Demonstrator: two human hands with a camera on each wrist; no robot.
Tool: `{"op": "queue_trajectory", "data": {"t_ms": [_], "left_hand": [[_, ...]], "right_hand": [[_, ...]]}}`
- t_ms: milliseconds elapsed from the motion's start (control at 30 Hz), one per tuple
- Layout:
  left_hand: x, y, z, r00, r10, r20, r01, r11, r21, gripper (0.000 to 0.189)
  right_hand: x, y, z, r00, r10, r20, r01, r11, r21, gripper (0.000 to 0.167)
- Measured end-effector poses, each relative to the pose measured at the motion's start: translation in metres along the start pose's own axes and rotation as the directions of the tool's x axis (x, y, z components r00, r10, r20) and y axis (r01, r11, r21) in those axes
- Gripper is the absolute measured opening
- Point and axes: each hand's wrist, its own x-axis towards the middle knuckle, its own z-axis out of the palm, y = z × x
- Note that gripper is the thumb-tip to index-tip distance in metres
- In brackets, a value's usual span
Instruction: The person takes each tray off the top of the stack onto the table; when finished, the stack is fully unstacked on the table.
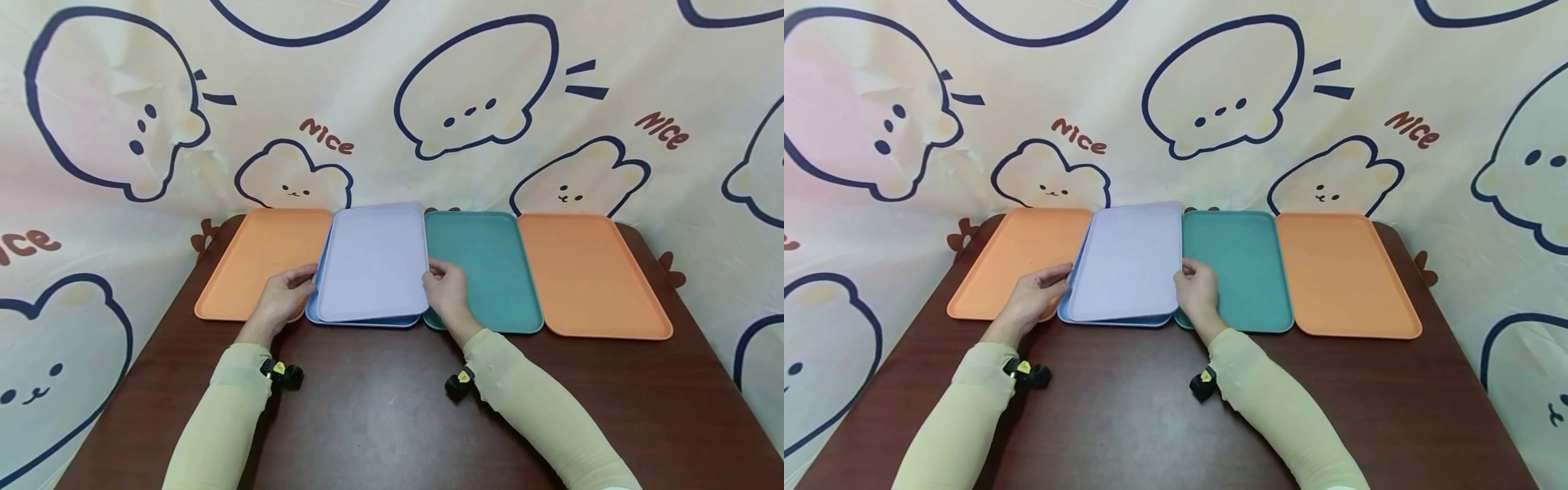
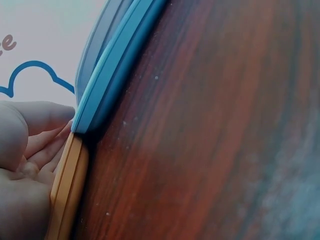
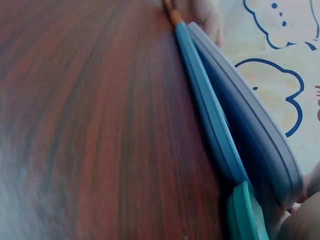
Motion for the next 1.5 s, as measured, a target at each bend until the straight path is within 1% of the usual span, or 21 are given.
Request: {"op": "queue_trajectory", "data": {"t_ms": [100,233,367,467,600,700,833,900,1067,1300,1500], "left_hand": [[0.0,-0.001,0.001,1.0,0.009,0.014,-0.009,1.0,-0.007,0.055],[0.001,-0.002,0.002,1.0,0.007,0.021,-0.006,1.0,-0.023,0.057],[0.002,-0.002,0.002,1.0,-0.003,0.023,0.003,1.0,-0.013,0.057],[0.003,-0.003,0.001,1.0,-0.009,0.025,0.009,1.0,-0.011,0.057],[0.003,-0.003,0.0,1.0,-0.007,0.027,0.007,1.0,-0.011,0.057],[0.003,-0.003,0.0,1.0,0.003,0.027,-0.003,1.0,-0.01,0.057],[0.002,-0.002,0.0,1.0,0.014,0.026,-0.014,1.0,-0.015,0.057],[0.002,-0.002,-0.001,1.0,0.01,0.028,-0.009,1.0,-0.021,0.058],[-0.001,0.0,-0.002,1.0,-0.01,0.03,0.01,1.0,-0.013,0.058],[0.0,-0.001,-0.002,1.0,0.001,0.024,0.0,1.0,-0.012,0.058],[0.002,-0.004,-0.002,1.0,0.012,0.026,-0.011,1.0,-0.02,0.056]], "right_hand": [[0.0,0.003,-0.002,0.998,0.032,-0.049,-0.027,0.995,0.091,0.035],[0.001,0.005,-0.01,0.995,0.061,-0.075,-0.05,0.988,0.143,0.033],[0.004,0.005,-0.024,0.994,0.092,-0.061,-0.081,0.984,0.161,0.034],[0.007,0.005,-0.036,0.993,0.11,-0.034,-0.102,0.98,0.171,0.035],[0.01,0.007,-0.054,0.993,0.115,-0.007,-0.111,0.976,0.186,0.034],[0.012,0.01,-0.069,0.993,0.115,0.009,-0.115,0.979,0.169,0.033],[0.015,0.013,-0.09,0.992,0.117,0.056,-0.123,0.986,0.11,0.032],[0.017,0.016,-0.099,0.99,0.112,0.085,-0.119,0.99,0.082,0.032],[0.019,0.024,-0.118,0.983,0.058,0.175,-0.069,0.996,0.058,0.035],[0.021,0.028,-0.138,0.957,-0.006,0.288,-0.003,0.999,0.032,0.037],[0.022,0.031,-0.152,0.933,-0.004,0.361,0.014,1.0,-0.025,0.035]]}}
